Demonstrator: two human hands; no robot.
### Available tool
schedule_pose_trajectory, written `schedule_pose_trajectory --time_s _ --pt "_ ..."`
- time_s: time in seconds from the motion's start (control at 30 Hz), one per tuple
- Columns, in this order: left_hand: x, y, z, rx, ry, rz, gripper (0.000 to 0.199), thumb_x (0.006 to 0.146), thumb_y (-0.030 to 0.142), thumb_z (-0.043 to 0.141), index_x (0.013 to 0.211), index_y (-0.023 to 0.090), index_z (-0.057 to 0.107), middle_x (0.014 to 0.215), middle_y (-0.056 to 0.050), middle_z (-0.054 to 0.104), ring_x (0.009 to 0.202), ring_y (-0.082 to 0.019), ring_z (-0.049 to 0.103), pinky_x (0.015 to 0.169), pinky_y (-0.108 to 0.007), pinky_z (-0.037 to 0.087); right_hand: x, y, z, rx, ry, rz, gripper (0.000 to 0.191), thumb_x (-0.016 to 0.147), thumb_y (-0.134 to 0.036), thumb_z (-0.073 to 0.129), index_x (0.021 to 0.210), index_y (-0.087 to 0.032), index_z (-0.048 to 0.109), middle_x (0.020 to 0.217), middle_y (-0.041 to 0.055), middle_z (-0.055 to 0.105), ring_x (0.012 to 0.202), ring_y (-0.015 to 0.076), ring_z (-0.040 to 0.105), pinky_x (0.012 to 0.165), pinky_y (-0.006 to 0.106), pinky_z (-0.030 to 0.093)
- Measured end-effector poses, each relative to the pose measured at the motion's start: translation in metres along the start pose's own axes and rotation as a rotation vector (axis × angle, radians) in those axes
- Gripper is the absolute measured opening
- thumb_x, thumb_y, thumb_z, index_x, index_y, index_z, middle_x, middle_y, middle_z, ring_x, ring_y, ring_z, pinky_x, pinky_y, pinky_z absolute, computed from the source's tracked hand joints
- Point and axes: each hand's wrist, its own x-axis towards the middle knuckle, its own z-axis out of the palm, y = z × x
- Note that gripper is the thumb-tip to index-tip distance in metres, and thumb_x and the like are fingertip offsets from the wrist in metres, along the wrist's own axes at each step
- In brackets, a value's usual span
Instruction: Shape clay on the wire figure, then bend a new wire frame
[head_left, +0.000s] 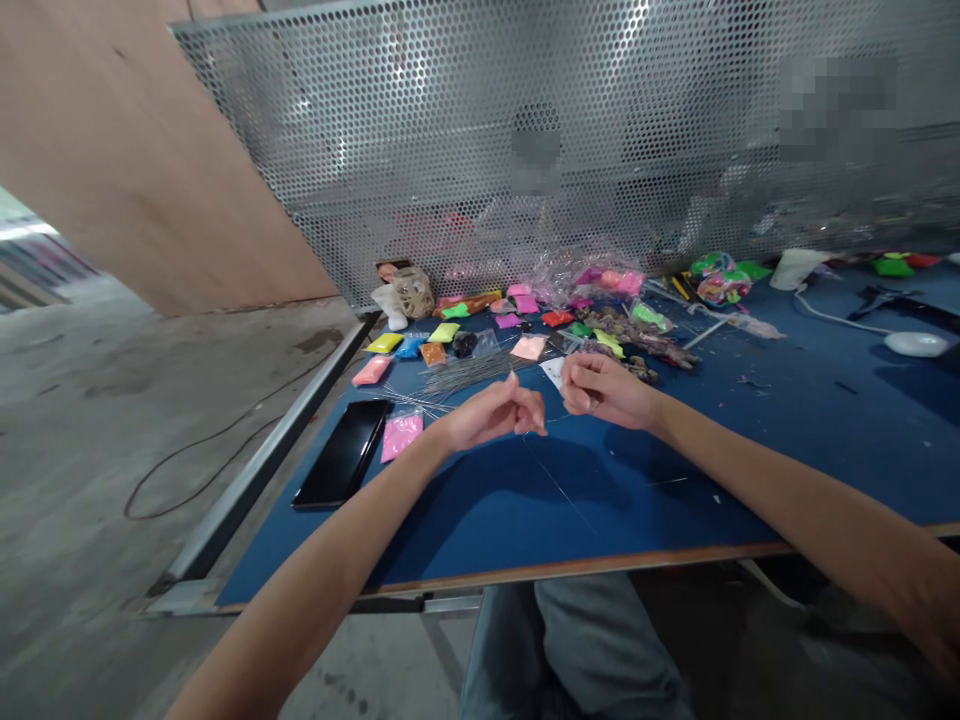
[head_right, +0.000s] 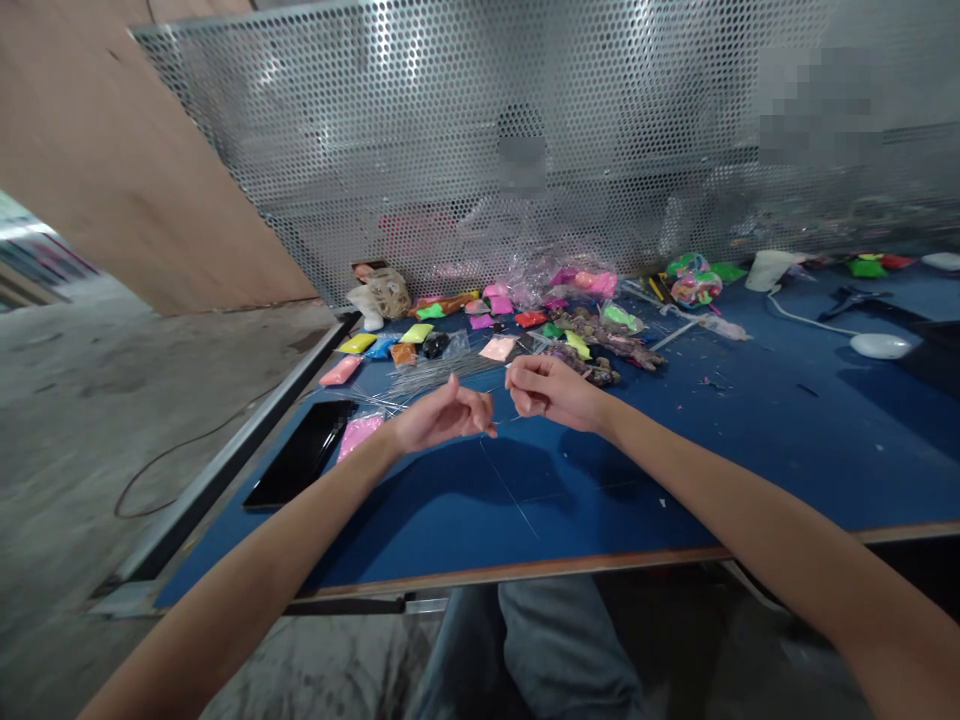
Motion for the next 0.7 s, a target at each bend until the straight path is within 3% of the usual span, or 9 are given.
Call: schedule_pose_trajectory --time_s 0.1,0.23,0.43,0.7 --pt "-0.002 0.0 -0.003 0.132 -0.029 -0.007 0.069 0.091 0.074 0.046 0.08 0.014 0.078 0.081 -0.01 0.06 0.073 -0.017 0.048 0.072 -0.031 0.043 0.0 0.002 -0.001 -0.027 -0.019 0.036 0.025 0.086 -0.039 0.076 0.091 -0.018 0.065 0.055 -0.0051 0.055 0.049 0.0081 0.038 0.053 0.025 0.027" --pt "-0.001 0.001 -0.006 0.187 -0.027 0.037 0.065 0.094 0.069 0.045 0.081 0.015 0.079 0.072 -0.007 0.054 0.068 -0.015 0.041 0.067 -0.03 0.036 0.0 0.002 0.001 -0.031 -0.014 0.039 0.02 0.084 -0.034 0.075 0.091 -0.017 0.066 0.054 -0.0056 0.055 0.05 0.0087 0.042 0.054 0.025 0.031" --pt "0.0 0.001 -0.003 0.154 0.003 0.079 0.067 0.092 0.073 0.045 0.083 0.015 0.079 0.071 -0.003 0.042 0.071 -0.016 0.041 0.076 -0.031 0.04 0.0 0.002 0.0 -0.034 -0.036 0.01 0.013 0.084 -0.027 0.071 0.092 -0.017 0.067 0.049 -0.0085 0.047 0.048 0.0083 0.035 0.054 0.025 0.028" --pt "0.002 0.006 0.006 -0.038 0.052 -0.046 0.061 0.098 0.067 0.038 0.108 0.018 0.073 0.081 -0.001 0.04 0.068 -0.013 0.038 0.082 -0.032 0.045 0.0 0.002 -0.005 -0.025 0.019 0.029 0.013 0.082 -0.023 0.07 0.094 -0.019 0.069 0.047 -0.0115 0.037 0.045 0.0076 0.023 0.053 0.026 0.023"
